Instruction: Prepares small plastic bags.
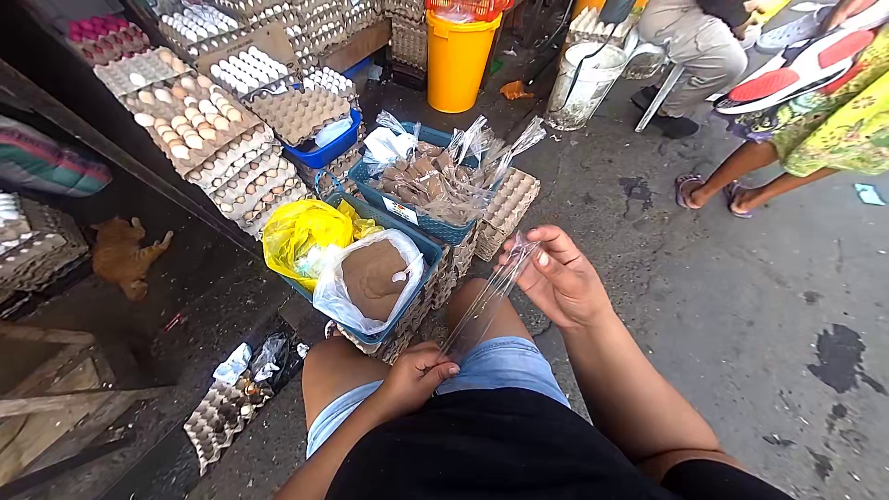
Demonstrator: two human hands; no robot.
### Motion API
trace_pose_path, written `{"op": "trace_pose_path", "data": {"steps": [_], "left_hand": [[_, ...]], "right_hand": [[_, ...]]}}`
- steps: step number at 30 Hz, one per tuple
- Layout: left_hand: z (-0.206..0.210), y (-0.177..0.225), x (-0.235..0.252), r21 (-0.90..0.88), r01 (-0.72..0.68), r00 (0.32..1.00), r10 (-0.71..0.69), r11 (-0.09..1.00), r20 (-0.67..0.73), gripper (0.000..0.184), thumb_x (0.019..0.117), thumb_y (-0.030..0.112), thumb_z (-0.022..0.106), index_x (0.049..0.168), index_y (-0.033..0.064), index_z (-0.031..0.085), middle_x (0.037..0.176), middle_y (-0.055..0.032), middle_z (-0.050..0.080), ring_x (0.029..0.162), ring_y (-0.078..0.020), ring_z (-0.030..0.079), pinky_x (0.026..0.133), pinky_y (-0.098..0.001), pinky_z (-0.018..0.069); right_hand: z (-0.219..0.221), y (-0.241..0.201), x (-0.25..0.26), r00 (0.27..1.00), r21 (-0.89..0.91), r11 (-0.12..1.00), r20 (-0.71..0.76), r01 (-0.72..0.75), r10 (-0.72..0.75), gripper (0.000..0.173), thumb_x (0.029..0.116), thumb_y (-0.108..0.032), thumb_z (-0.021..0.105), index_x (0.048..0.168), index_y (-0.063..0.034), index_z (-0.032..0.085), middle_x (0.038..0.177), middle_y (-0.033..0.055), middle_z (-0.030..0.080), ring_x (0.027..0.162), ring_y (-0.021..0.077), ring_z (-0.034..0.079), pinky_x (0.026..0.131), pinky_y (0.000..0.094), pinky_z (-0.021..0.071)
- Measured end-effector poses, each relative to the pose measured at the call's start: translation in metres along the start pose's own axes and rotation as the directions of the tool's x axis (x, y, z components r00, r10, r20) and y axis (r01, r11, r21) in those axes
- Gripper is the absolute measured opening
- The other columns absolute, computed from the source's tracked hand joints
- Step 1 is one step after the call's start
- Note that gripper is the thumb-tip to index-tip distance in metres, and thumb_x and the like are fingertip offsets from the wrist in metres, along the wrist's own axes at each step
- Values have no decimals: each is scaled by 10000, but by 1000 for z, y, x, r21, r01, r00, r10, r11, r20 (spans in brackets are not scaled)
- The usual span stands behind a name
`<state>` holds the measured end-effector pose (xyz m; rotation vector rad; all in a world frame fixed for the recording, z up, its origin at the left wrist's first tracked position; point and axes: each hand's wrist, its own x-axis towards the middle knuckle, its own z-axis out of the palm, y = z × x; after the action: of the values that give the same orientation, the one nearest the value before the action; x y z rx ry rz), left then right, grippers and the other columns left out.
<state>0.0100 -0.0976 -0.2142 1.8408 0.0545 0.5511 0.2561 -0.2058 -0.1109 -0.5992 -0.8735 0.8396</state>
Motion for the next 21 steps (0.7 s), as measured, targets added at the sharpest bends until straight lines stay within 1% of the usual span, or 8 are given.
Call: {"op": "trace_pose_path", "data": {"steps": [2, 6, 9, 12, 14, 16, 18, 21], "left_hand": [[0, -3, 0, -3, -16, 1000, 16, 1000, 25, 312, 1012, 205, 647, 825, -37, 709, 815, -69, 687, 869, -37, 633, 846, -195, 510], [0, -6, 2, 63, -2, 999, -1, 998, 46, 293, 1023, 194, 628, 875, -41, 721, 853, -102, 695, 901, -80, 645, 872, -218, 512], [-2, -4, 3, 101, 37, 998, -42, 994, 52, 256, 1001, 175, 653, 884, -37, 734, 864, -99, 705, 905, -79, 653, 876, -215, 515], [-3, -2, 3, 97, 89, 992, -96, 991, 79, 219, 966, 159, 691, 864, -27, 744, 833, -85, 709, 861, -63, 646, 839, -207, 510], [-4, -1, 3, 108, 101, 990, -111, 989, 90, 244, 984, 162, 663, 857, -31, 740, 817, -87, 701, 842, -64, 643, 828, -209, 510], [-4, 0, 4, 118, 107, 987, -120, 987, 106, 269, 1013, 153, 614, 871, -38, 741, 820, -94, 703, 840, -69, 647, 835, -213, 512], [-4, 1, 5, 108, 108, 985, -122, 988, 124, 264, 1020, 142, 599, 895, -41, 742, 840, -100, 709, 860, -77, 651, 852, -217, 510], [-4, -1, 5, 67, 145, 981, -152, 987, 119, 203, 950, 146, 709, 1038, -31, 755, 1020, -124, 738, 1026, -121, 676, 957, -272, 529]], "right_hand": [[-1, 0, -2, 1000, -42, 999, 20, 25, -24, 175, 983, -188, 677, 1138, -181, 756, 1113, 30, 748, 1010, 140, 721, 941, 327, 594], [-9, -2, -5, 988, -235, 966, 131, 108, -78, 222, 988, -230, 679, 1201, -197, 731, 1150, -37, 734, 1059, 92, 696, 968, 294, 574], [-13, -4, -6, 986, -368, 915, 93, 164, -140, 92, 962, -263, 717, 1052, -249, 728, 1025, -92, 720, 982, 56, 685, 907, 261, 575], [-14, -7, -6, 984, -290, 943, -10, 165, -176, 61, 923, -220, 758, 968, -238, 722, 967, -70, 714, 921, 70, 687, 874, 273, 583], [-15, -6, -6, 983, -200, 969, -88, 144, -164, 94, 890, -159, 781, 952, -214, 737, 925, -55, 712, 875, 69, 686, 851, 273, 588], [-15, -7, -6, 979, -173, 977, -135, 127, -151, 154, 865, -149, 802, 997, -210, 752, 890, -65, 710, 829, 49, 680, 826, 254, 590], [-13, -7, -5, 978, -187, 977, -154, 107, -137, 295, 844, -141, 821, 1117, -213, 736, 861, -74, 707, 789, 36, 672, 813, 245, 587], [-8, -1, -8, 983, -259, 962, -131, 88, -125, 376, 856, -95, 805, 1200, -189, 688, 882, -75, 717, 792, 23, 677, 799, 207, 583]]}}
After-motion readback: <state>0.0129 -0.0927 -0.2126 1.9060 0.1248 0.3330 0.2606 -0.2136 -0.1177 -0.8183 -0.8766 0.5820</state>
